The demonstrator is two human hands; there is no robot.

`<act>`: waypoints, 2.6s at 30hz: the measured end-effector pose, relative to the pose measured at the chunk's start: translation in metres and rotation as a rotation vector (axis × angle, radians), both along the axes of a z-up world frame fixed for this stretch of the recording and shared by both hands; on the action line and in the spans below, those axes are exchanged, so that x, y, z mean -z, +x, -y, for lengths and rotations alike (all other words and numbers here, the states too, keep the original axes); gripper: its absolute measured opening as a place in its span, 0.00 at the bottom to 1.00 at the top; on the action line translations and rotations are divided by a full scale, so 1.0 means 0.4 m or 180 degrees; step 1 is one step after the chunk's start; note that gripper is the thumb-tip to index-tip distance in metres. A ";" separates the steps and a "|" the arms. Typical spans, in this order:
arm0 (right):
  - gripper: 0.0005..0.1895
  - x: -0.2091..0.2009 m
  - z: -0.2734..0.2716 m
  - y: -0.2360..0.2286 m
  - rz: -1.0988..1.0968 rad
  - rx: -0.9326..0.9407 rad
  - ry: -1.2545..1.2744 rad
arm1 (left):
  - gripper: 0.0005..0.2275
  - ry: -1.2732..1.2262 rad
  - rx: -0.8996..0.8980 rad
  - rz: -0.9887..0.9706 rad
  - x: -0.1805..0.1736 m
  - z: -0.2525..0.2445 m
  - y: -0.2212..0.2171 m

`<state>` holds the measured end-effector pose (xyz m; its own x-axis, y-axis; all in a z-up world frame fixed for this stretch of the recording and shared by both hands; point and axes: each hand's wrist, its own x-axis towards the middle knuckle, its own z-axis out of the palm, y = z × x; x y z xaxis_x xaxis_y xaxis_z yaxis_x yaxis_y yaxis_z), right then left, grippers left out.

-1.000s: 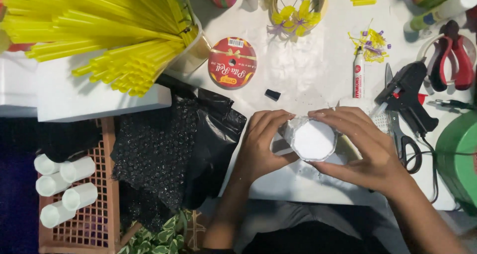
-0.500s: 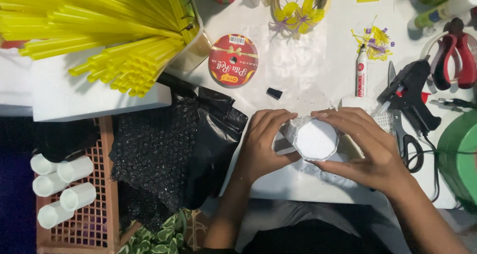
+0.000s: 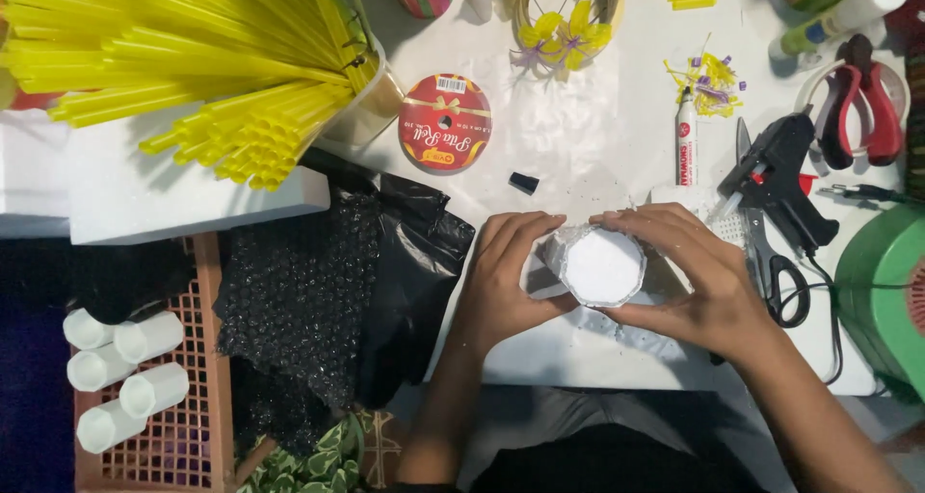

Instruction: Carving a piece of styrofoam into a circular shape using a craft knife on a workshop table.

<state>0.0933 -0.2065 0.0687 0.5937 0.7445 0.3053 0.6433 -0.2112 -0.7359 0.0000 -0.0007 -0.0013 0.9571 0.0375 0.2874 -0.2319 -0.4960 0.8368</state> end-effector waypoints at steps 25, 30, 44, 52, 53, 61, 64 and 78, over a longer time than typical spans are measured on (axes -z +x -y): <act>0.44 0.006 0.126 0.031 -0.0220 0.0682 0.0872 | 0.36 -0.0004 0.0013 -0.0047 -0.014 -0.008 -0.007; 0.44 0.003 0.158 0.009 -0.0123 0.0842 0.0565 | 0.33 0.0024 0.0051 -0.0021 -0.017 -0.007 -0.006; 0.48 0.052 0.179 -0.025 -0.0213 0.1234 0.0781 | 0.30 0.0091 0.0118 -0.0061 -0.009 -0.003 -0.008; 0.48 0.036 0.174 -0.032 -0.0268 0.1118 0.0769 | 0.30 0.0107 0.0129 -0.0050 -0.001 -0.004 -0.011; 0.49 0.041 0.174 -0.035 -0.0289 0.1160 0.0798 | 0.30 0.0128 0.0118 -0.0026 0.001 -0.003 -0.011; 0.45 0.047 0.161 -0.043 -0.0218 0.1011 0.0867 | 0.30 0.0221 0.0118 0.0203 0.014 -0.003 -0.010; 0.44 0.053 0.166 -0.040 -0.0174 0.0971 0.0914 | 0.29 0.0221 0.0095 0.0443 0.021 -0.006 -0.014; 0.45 0.061 0.182 -0.034 -0.0113 0.1051 0.0986 | 0.32 0.0290 -0.0012 0.0775 0.065 -0.004 -0.020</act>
<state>0.0795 -0.2792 0.0441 0.7982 0.3903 0.4589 0.5516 -0.1671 -0.8172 -0.0082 0.0010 -0.0272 0.8592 0.0043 0.5116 -0.4189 -0.5680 0.7084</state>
